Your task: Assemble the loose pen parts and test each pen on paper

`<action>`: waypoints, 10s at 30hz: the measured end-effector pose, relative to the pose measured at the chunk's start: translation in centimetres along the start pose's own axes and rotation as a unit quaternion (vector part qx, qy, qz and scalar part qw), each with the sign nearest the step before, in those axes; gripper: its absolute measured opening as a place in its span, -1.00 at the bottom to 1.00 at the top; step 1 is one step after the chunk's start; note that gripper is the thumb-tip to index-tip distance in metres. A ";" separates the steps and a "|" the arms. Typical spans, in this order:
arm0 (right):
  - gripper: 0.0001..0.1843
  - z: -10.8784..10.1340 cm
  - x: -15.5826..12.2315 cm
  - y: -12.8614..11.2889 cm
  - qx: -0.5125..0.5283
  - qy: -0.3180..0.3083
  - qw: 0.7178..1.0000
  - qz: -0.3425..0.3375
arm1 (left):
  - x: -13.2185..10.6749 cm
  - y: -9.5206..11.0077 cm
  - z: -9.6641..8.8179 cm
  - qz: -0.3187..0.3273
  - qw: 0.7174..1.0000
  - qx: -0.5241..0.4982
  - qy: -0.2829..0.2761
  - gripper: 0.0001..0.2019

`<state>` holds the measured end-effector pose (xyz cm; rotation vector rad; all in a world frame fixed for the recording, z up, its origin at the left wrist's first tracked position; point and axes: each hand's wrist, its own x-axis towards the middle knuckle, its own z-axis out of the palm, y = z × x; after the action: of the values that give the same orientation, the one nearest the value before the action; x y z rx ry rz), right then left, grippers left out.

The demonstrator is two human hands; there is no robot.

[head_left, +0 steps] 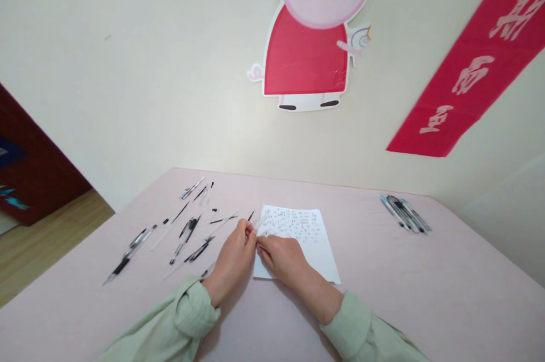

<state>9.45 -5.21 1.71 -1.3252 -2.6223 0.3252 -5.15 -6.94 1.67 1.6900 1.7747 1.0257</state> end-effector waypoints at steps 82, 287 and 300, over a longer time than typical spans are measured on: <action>-0.73 1.3 2.0 4.3 0.620 0.107 0.766 0.132 | 3.3 -1.6 -2.4 0.031 0.944 0.325 -0.042 -0.81; -0.75 1.1 1.8 7.2 0.242 0.289 0.924 0.060 | 2.9 -1.1 1.8 0.189 0.961 0.186 0.081 -0.88; -0.60 1.1 1.7 6.2 0.242 0.265 0.933 0.004 | 3.0 -1.3 2.2 0.217 0.966 0.134 0.040 -0.87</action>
<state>12.92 -0.40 -0.92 -1.0651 -1.9276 0.4938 -4.63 -3.50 -0.19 2.3095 1.6882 1.0778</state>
